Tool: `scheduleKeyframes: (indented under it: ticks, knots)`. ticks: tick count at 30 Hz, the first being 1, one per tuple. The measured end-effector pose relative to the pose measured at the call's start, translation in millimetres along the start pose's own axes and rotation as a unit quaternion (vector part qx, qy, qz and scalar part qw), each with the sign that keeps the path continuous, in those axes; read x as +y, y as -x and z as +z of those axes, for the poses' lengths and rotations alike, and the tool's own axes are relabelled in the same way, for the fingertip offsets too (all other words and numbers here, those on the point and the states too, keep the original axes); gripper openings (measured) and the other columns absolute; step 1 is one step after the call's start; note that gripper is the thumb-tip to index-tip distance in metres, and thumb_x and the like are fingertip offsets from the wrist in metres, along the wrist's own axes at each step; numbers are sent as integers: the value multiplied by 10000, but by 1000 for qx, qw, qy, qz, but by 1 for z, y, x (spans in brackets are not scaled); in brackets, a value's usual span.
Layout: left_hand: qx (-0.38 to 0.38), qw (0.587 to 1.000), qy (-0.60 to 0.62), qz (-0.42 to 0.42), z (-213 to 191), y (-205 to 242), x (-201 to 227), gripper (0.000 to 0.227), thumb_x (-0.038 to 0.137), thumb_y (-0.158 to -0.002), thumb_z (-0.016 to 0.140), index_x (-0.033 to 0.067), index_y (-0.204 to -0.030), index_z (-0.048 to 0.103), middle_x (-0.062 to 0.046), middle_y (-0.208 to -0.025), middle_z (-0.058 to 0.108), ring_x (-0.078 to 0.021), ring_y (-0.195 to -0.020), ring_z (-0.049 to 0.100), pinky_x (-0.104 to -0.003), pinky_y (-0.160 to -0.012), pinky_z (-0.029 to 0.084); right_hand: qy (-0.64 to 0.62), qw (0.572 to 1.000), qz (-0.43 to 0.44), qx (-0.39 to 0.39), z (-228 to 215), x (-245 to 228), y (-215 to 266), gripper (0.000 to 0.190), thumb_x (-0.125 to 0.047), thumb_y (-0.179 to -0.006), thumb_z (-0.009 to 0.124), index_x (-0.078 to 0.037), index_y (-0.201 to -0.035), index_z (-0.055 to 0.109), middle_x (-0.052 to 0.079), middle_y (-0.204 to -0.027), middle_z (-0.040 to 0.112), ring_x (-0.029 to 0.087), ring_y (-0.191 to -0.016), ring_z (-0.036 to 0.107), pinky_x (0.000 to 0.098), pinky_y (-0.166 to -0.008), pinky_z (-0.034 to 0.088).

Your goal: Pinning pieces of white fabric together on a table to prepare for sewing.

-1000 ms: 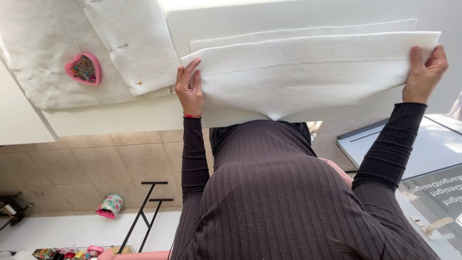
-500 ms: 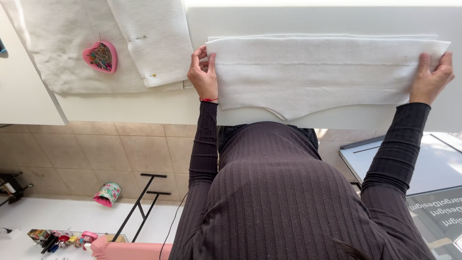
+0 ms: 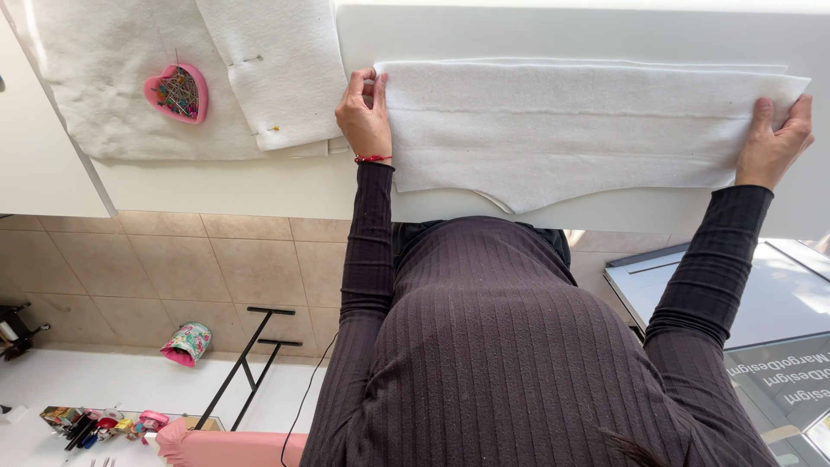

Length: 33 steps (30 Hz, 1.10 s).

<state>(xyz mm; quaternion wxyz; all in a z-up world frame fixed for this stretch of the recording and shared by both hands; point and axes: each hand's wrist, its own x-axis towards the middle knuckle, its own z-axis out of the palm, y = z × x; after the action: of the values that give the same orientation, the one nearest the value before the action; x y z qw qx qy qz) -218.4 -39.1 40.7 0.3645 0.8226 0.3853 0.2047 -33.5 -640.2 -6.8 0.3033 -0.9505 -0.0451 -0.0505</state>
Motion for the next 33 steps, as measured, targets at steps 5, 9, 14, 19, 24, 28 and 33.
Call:
scheduleKeyframes:
  ticks: [5,9,14,19,24,28,33]
  knots:
    - [-37,997,-61,-31,-4,-2,10,222,249,-914,811,66,-919,685,-38,-712,655,-171,-632,636,-343,-617,511,-34,997,58,-22,-5,-21,-2,247,-163,-1034,708,28,-1166,621,155,-1054,704,293,-974,644,467,-979,542]
    - [11,992,-101,80,3,0,4,477,377,-766,861,19,-1001,652,-77,-961,653,-194,-820,699,-330,-713,576,-9,997,-73,37,-2,-36,-5,286,-91,-1020,738,111,-1176,611,230,-1065,706,350,-994,665,508,-925,527]
    - [-80,981,-166,60,4,3,3,377,359,-891,851,55,-980,647,-96,-1039,640,-255,-897,701,-408,-776,578,29,998,33,44,11,8,2,442,-278,-1065,789,20,-1342,615,225,-1222,694,387,-1072,577,511,-966,460]
    - [-60,984,-141,92,-7,12,7,281,254,-949,794,45,-989,612,-79,-946,673,-280,-909,633,-432,-770,542,18,998,35,50,9,-12,5,370,-285,-1101,755,0,-1280,601,168,-1143,681,344,-982,535,461,-930,478]
    - [-65,991,-92,74,-12,11,5,278,214,-989,783,15,-1003,589,-109,-849,649,-283,-831,595,-447,-729,496,-55,995,74,28,-6,-23,-2,394,-380,-1140,723,-28,-1129,548,63,-901,561,185,-769,422,320,-804,464]
    - [-61,992,-92,57,-14,10,-3,281,219,-963,793,21,-983,594,-119,-830,645,-294,-803,615,-441,-724,498,-138,987,78,-7,-5,-25,-14,425,-437,-1148,741,-60,-1085,554,-30,-816,594,63,-660,447,232,-650,418]
    - [-53,995,-75,47,-14,11,-3,273,217,-949,789,22,-985,601,-126,-853,656,-289,-812,639,-432,-725,513,-77,995,59,-20,12,2,-25,353,-406,-1095,722,-78,-1088,593,-55,-772,555,81,-695,450,265,-690,431]
